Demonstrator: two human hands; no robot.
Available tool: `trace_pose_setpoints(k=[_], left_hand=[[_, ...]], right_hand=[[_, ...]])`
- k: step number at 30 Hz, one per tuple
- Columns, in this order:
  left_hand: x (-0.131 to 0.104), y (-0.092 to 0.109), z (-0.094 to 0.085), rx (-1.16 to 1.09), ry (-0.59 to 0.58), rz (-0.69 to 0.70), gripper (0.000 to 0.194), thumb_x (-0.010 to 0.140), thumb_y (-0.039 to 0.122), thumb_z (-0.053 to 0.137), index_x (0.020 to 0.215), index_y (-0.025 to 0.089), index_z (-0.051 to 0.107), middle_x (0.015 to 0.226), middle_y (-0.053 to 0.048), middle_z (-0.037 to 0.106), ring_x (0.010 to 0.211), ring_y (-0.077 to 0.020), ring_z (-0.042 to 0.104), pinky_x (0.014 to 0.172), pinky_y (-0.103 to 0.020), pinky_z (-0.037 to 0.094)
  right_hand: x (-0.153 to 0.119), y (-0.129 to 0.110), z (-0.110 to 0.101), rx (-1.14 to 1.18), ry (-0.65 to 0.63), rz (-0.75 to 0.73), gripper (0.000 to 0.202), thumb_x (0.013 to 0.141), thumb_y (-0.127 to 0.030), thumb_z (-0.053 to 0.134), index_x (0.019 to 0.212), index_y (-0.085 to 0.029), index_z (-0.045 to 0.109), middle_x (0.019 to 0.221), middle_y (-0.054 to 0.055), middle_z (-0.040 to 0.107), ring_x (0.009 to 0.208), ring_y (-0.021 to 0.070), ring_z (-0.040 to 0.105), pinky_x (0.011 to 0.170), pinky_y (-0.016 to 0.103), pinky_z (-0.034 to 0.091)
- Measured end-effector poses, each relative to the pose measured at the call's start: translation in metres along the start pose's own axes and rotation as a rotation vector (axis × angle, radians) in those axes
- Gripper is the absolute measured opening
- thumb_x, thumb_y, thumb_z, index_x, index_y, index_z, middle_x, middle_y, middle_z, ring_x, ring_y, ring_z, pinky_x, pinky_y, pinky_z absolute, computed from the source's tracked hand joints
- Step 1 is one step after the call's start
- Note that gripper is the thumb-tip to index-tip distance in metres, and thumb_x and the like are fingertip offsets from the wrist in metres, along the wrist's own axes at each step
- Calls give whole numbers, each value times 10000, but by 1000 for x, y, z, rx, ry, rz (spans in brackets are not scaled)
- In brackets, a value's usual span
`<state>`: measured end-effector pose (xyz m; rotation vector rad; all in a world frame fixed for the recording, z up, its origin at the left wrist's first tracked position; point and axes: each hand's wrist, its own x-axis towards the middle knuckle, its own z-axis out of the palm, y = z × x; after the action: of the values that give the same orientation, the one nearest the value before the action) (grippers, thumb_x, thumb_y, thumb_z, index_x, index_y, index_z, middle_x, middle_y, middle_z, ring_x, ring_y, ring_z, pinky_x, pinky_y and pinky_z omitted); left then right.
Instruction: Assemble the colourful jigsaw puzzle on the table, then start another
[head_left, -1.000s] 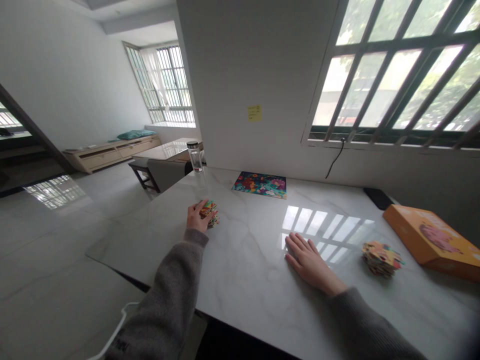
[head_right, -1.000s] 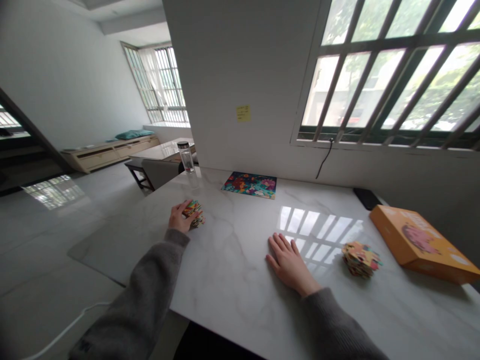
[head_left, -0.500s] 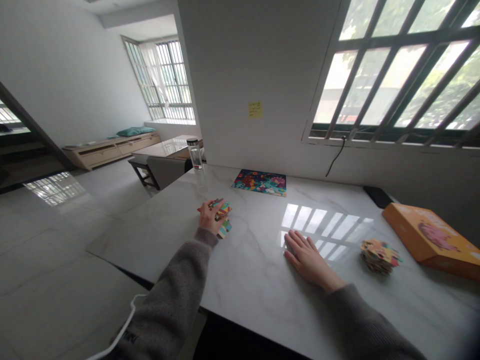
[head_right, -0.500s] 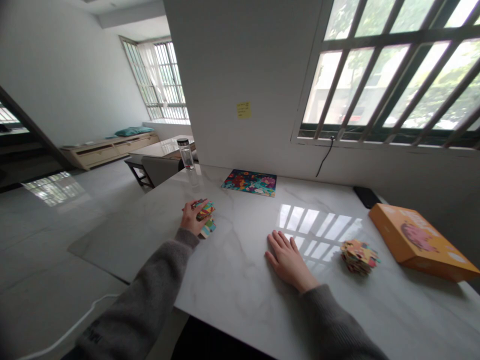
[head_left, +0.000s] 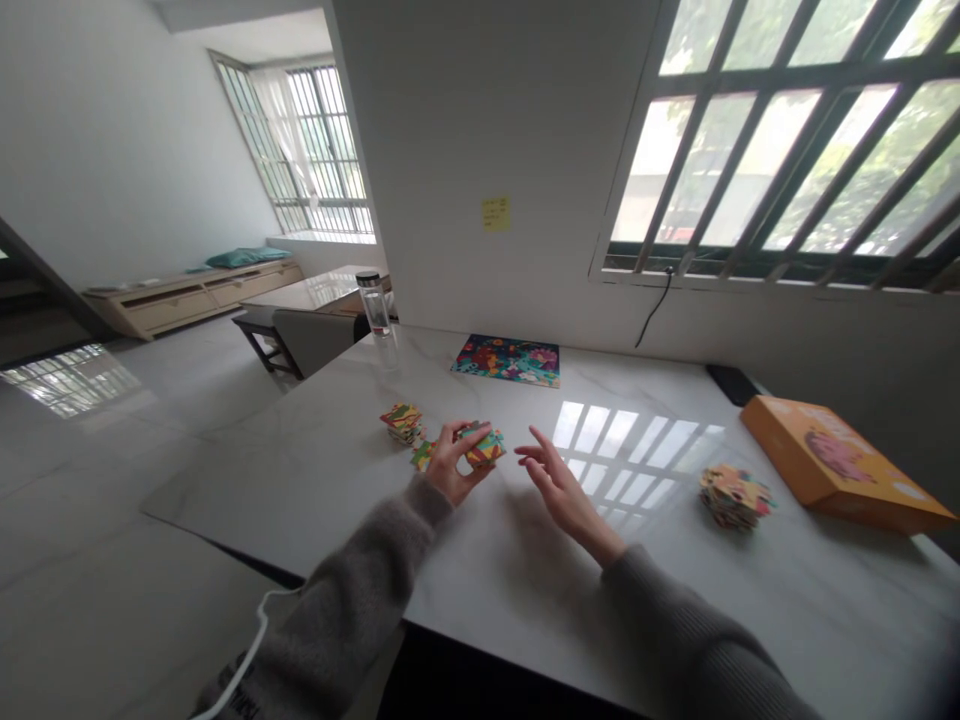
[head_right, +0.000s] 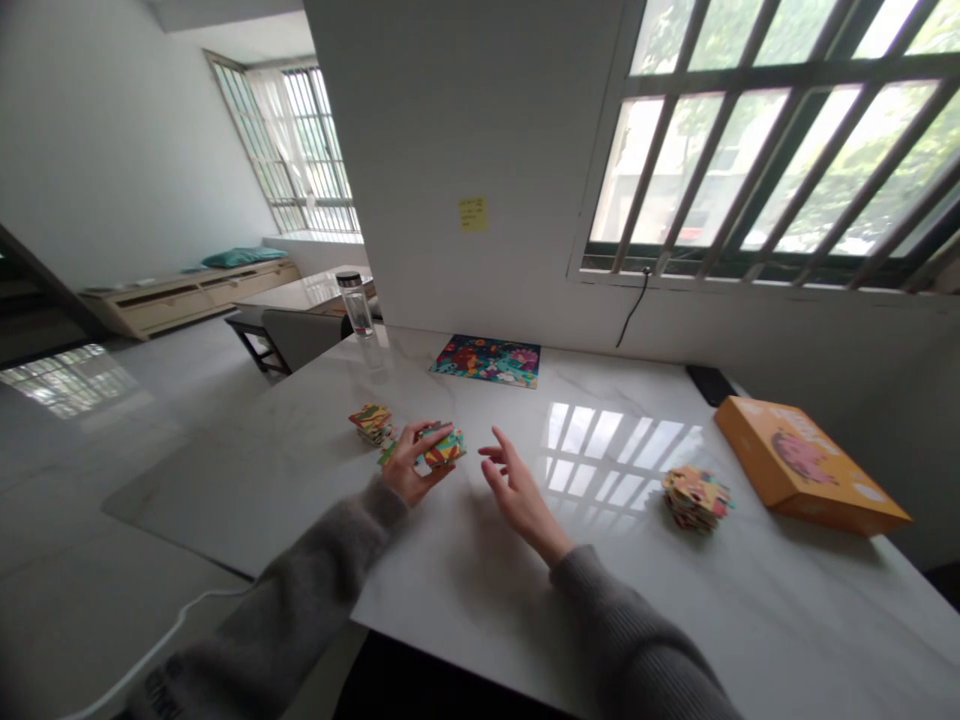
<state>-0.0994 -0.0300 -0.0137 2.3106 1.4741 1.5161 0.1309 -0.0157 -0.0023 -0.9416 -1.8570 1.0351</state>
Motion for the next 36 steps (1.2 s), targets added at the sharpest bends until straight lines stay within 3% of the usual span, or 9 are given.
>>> trace_pose_setpoints(k=[4,9,12,17,19,24,29,33,36], left_hand=[[-6,2,5,-42,-90,25,499,831,319,749,1313,287,624,1265,-98,491,1177,-264,562,1021,-440,529],[-8,0,0,44,-173,45,625,816,302,731,1409,295,535,1284,-108,504,1195,-283,540,1043,-444,497],[-20,-4,-15,180,-187,-35,749,797,259,691,1494,277,415,1301,-115,534,1190,-299,533,1071,-475,456],[-60,-31,-47,458,-9,-263,452,840,335,651,1285,267,615,1162,-112,618,1080,-310,568,1008,-462,470],[-71,-40,-53,534,12,-326,433,867,366,622,1288,262,618,1209,-116,636,1100,-321,566,987,-464,471],[-75,-49,-53,434,-119,-322,331,958,373,502,1236,289,660,1288,-69,668,1177,-291,576,1004,-456,468],[-72,-51,-53,318,-151,-366,335,972,374,462,1221,267,659,1239,-67,702,1173,-260,610,1031,-449,475],[-70,-49,-52,282,-111,-423,341,890,383,578,1180,228,664,1171,-101,716,1109,-283,644,1008,-468,494],[-62,-43,-55,235,-99,-396,271,922,367,523,1075,216,687,1074,-94,730,1043,-270,655,964,-451,514]], right_hand=[[20,-8,32,340,-77,138,712,940,-501,545,1542,-217,293,1113,84,675,900,198,638,811,365,518],[31,0,38,455,-111,179,593,841,-417,667,1380,-213,526,1165,77,682,997,219,645,869,359,518],[33,6,29,347,-61,190,524,821,-347,634,1328,-227,577,1271,66,660,1126,231,626,1015,396,477],[40,8,23,123,-88,140,533,788,-233,534,1314,-223,618,1321,54,651,1226,249,580,1118,441,402],[47,5,32,81,-136,94,538,784,-204,503,1305,-211,635,1302,59,662,1213,259,586,1117,453,401],[69,-6,76,-63,-236,-23,512,839,-162,459,1319,-228,625,1288,53,656,1183,238,577,1095,433,408],[73,-9,100,-497,-202,-187,412,942,-345,523,1318,-205,617,1278,131,588,1210,279,470,1075,471,349],[70,-9,96,-575,-255,-207,544,947,-504,544,1416,-229,522,1290,132,576,1204,294,452,1054,462,341],[70,-9,92,-578,-288,-162,639,888,-541,620,1430,-218,514,1237,144,581,1163,319,465,1023,481,361]])
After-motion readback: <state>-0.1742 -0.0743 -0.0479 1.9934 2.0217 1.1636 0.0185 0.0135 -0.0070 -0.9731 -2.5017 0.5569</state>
